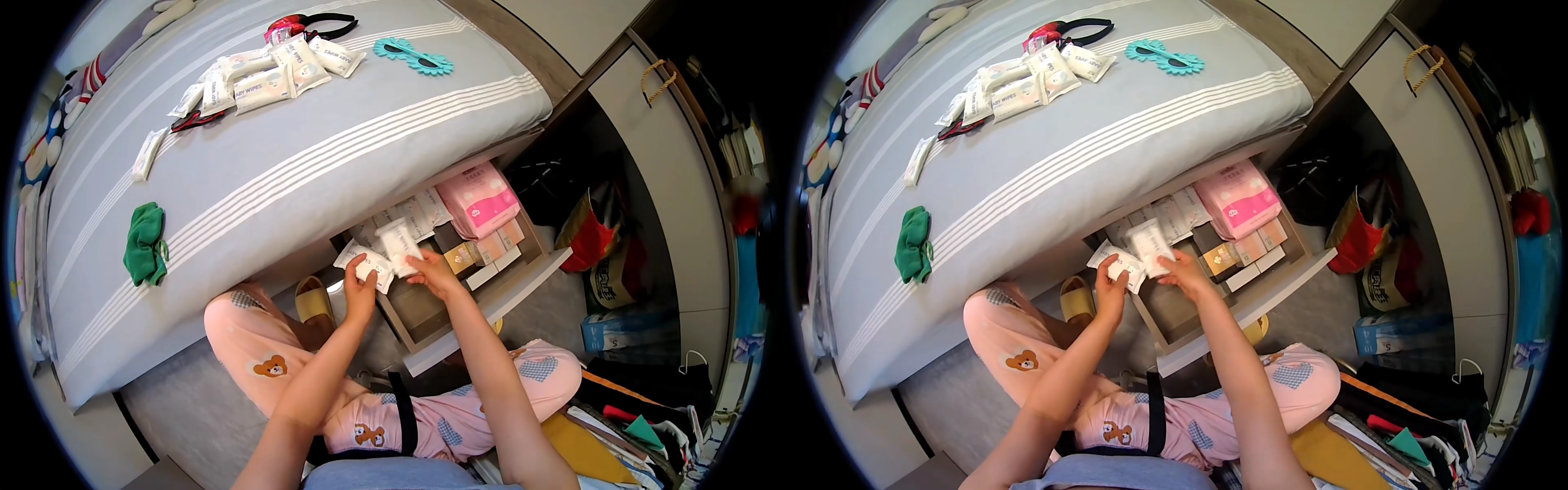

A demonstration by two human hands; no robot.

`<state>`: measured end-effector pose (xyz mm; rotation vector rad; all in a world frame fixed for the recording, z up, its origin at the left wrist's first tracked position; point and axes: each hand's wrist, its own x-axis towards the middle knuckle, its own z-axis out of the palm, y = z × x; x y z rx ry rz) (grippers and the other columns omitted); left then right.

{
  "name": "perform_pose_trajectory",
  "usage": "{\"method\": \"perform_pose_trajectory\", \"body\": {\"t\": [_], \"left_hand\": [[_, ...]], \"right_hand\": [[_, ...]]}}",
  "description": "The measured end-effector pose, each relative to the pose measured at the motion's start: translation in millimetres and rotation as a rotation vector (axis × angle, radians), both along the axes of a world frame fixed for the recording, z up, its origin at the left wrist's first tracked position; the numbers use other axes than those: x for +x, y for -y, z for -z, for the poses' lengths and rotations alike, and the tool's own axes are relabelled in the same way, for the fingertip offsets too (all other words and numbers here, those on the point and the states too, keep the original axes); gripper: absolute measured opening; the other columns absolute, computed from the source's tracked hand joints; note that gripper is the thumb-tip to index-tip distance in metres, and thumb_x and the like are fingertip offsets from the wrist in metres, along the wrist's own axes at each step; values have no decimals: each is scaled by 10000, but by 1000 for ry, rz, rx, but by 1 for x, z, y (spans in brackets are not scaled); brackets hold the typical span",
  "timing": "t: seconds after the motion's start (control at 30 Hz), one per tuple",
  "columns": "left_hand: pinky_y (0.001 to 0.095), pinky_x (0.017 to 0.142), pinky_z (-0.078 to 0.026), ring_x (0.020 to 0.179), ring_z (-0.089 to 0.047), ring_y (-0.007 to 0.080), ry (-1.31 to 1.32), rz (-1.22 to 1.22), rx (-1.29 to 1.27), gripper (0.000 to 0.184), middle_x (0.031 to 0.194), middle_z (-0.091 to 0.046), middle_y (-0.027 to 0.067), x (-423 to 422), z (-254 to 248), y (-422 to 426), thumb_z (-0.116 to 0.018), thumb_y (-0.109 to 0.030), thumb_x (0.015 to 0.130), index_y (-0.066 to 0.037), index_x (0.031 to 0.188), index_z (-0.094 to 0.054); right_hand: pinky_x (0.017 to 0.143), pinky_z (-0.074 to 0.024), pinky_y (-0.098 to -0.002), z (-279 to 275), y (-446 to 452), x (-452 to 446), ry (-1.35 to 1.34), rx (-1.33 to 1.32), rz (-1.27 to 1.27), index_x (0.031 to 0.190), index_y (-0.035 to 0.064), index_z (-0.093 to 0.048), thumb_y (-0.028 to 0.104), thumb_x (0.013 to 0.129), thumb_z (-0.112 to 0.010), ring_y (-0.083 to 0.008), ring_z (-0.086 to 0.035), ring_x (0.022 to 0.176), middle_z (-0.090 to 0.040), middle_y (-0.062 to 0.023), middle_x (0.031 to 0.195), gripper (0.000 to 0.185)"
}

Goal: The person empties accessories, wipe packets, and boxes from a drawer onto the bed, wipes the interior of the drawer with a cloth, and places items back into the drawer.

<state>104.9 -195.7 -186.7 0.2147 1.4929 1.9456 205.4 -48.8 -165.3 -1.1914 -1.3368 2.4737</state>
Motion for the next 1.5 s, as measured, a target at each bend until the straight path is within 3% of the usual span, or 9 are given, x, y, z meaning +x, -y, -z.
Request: {"method": "perform_pose_trajectory", "body": {"t": [0.2,0.33,0.53,0.57,0.67,0.87,1.1,1.37,1.5], "left_hand": [[202,644,-432,776,-541,92,-19,64,-29,375,971,-532,44,-1,-10,-1,-519,69,806,-82,1145,-461],[179,582,-390,671,-494,47,-93,94,-134,362,904,-528,17,-5,-1,1,-533,65,801,-86,1124,-473],[174,547,-362,626,-458,28,-71,56,-87,363,867,-518,3,-3,-4,-1,-541,56,799,-89,1125,-475],[183,567,-379,661,-482,43,-69,69,-94,366,887,-525,13,-3,-5,-1,-543,51,801,-90,1131,-473],[204,606,-415,733,-529,74,-70,96,-107,375,931,-539,33,-3,-4,2,-546,43,802,-92,1143,-469],[192,624,-398,719,-499,60,5,108,-47,342,918,-534,13,-4,-4,-1,-511,33,824,-100,1139,-484],[246,826,-383,935,-491,139,87,126,32,342,1082,-516,57,16,-42,-50,-411,-8,885,-96,1212,-457],[308,887,-406,1060,-486,261,-807,365,-204,362,1220,-440,136,19,-7,-41,-492,-37,839,-79,1198,-463],[364,911,-396,1084,-481,336,-784,370,-241,320,1219,-431,189,15,-12,-18,-465,14,799,-39,1111,-510]], "right_hand": [[528,-466,-230,33,-46,-7,64,135,199,1250,37,-449,75,888,-469,-102,-545,622,-589,-57,843,365],[536,-482,-234,56,-62,-25,183,431,185,1271,-11,-410,93,817,-569,-151,-583,712,-581,-131,966,492],[756,-458,-319,102,-46,-29,676,926,449,1256,-32,-400,185,750,-669,-127,-536,857,-506,-201,1104,613],[911,-376,-371,103,-45,-30,614,590,428,1248,-60,-394,189,777,-617,-200,-486,1057,-505,-204,1128,577],[910,-373,-367,76,-33,-32,65,8,434,1215,-37,-430,174,804,-556,-236,-486,1063,-513,-166,1149,480],[730,-421,-271,92,-31,-37,325,459,691,1046,92,-538,152,828,-511,-99,-503,823,-563,-31,933,227],[442,-390,-188,-23,-6,2,-69,-105,31,1034,58,-521,248,877,-563,-52,-523,586,-582,-6,775,250],[439,-350,-190,17,-59,9,7,19,563,1209,15,-431,127,766,-695,-59,-456,548,-523,-13,751,528],[505,-446,-215,44,-94,-8,58,0,651,1104,20,-471,56,769,-661,-104,-499,583,-535,-40,767,387]]}}
